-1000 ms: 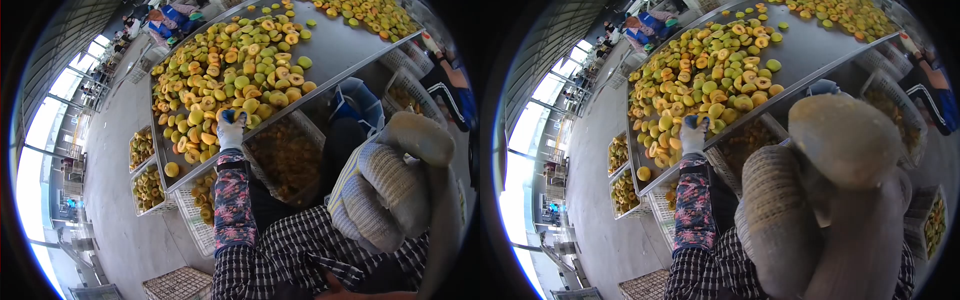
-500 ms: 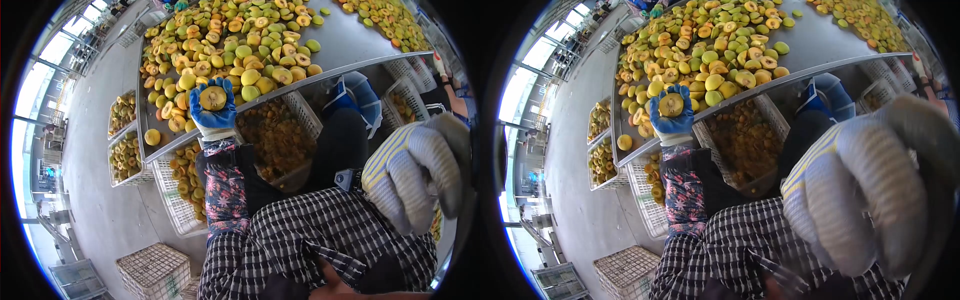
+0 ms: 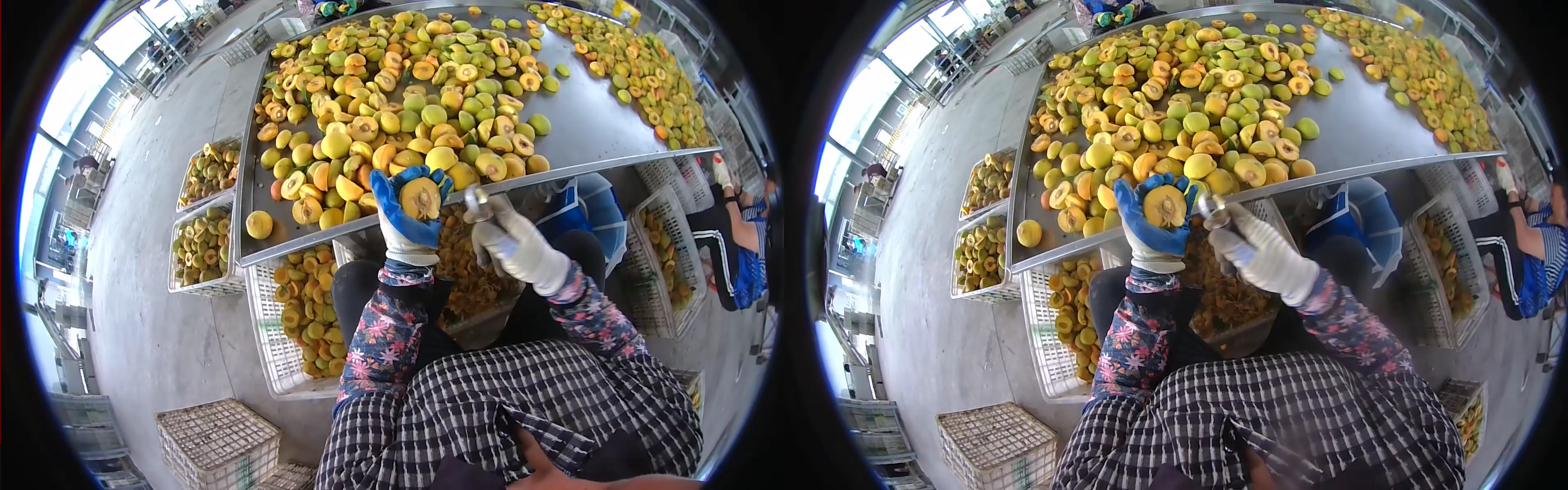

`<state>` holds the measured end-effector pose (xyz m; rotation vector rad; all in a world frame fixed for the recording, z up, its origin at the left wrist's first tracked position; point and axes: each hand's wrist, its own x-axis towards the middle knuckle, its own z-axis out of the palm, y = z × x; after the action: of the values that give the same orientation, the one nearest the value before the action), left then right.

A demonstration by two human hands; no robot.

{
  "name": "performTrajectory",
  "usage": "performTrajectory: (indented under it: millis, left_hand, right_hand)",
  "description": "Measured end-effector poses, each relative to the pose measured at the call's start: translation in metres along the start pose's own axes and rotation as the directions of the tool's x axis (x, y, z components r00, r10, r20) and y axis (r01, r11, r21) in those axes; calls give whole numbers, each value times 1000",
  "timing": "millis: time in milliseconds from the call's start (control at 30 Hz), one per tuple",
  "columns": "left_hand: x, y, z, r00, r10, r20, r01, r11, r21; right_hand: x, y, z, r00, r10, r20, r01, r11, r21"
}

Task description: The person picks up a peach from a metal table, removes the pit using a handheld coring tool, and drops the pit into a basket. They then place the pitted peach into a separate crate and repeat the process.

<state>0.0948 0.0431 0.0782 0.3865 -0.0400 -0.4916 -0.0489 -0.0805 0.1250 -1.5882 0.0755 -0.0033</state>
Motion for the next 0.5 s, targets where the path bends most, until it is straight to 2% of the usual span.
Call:
performTrajectory:
  millis: [33, 100, 133, 167, 200, 267, 367, 467, 500]
  left_hand:
    - [0, -2, -1, 1000, 5, -7, -5, 1000, 13]
    - [1, -5, -2, 1000, 13, -23, -12, 999, 40]
    - [0, -5, -2, 999, 26, -28, -25, 999, 44]
    - [-4, -8, -2, 995, 102, 16, -103, 984, 146]
    - [-13, -9, 6, 983, 172, 67, -183, 952, 244]
    - [-10, -6, 0, 995, 51, 81, -68, 973, 221]
    - [-6, -5, 2, 999, -14, 43, 11, 998, 69]
    - [-7, -3, 4, 989, -145, 36, 145, 989, 5]
    - [-6, -6, 1, 987, -151, 62, 149, 988, 33]
  right_hand:
    - [9, 14, 7, 994, -107, -35, 95, 963, -252]
    - [25, 32, 12, 908, -412, -71, 298, 757, -582]
    - [28, 36, 11, 887, -458, -55, 316, 690, -652]
    - [31, 39, 11, 864, -502, -38, 327, 616, -716]
    - [32, 39, 12, 892, -451, -32, 297, 637, -711]
    - [35, 45, 11, 923, -382, -44, 256, 695, -672]
    - [38, 43, 12, 883, -468, -31, 321, 652, -686]
    - [36, 24, 16, 933, -330, -143, 258, 892, -372]
    - [37, 27, 14, 919, -370, -135, 285, 862, -419]
